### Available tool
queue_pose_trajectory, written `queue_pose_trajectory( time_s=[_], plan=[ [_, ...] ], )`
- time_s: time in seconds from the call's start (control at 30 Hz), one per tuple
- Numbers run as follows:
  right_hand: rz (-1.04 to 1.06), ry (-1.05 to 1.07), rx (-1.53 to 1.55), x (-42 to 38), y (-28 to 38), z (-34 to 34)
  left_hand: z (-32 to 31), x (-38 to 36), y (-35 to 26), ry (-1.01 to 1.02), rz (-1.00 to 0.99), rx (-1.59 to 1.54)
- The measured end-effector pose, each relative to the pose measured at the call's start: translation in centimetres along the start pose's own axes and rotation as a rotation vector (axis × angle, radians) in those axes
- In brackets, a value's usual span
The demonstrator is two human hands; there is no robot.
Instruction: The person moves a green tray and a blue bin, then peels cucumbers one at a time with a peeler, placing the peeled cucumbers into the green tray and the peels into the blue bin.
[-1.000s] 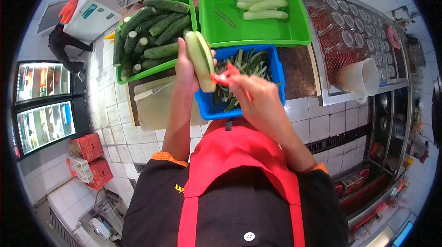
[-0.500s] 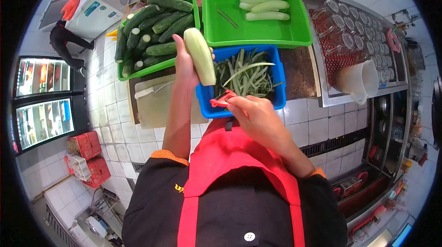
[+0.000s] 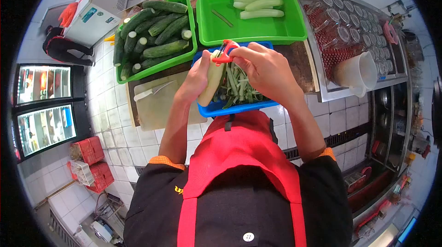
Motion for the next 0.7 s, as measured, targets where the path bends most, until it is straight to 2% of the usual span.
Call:
queue_pose_trajectory(
  time_s=[0.13, 0.3, 0.37, 0.53, 0.6, 0.63, 0.7],
  plan=[
    [0.0, 0.045, -0.027, -0.2, 0.3, -0.8, 0.1, 0.0, -0.5, -0.012, -0.124, 0.051],
    [-0.014, 0.063, 0.052, -1.7, -0.8, -2.1, 1.5, 0.3, 1.7, -0.085, -0.001, -0.097],
    [-0.017, -0.006, 0.174, -1.9, -1.2, -2.4, 1.0, 0.1, 1.2, -0.129, 0.008, -0.154],
    [-0.086, -0.108, 0.191, -1.9, -0.6, -2.8, 1.0, 2.2, 1.5, -0.2, -0.062, -0.274],
    [-0.115, -0.086, 0.171, -2.9, -0.2, -3.6, 2.4, 3.4, 2.3, -0.4, -0.034, -0.445],
    [-0.113, -0.086, 0.171, -3.8, 0.0, -3.9, 2.6, 4.0, 2.1, -0.401, -0.036, -0.446],
    [-0.194, 0.073, 0.143, -6.3, -0.1, -5.5, 4.4, 4.6, 2.5, -0.516, 0.047, -0.604]
  ],
)
Point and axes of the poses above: each hand's wrist, its own x-axis towards the middle knuckle, its own z-axis out of the back of the hand, y = z × x, the point moved 7 cm from there along x, towards the middle knuckle, and after that the axes turned 4 degrees about -y, right-handed, at the moved point
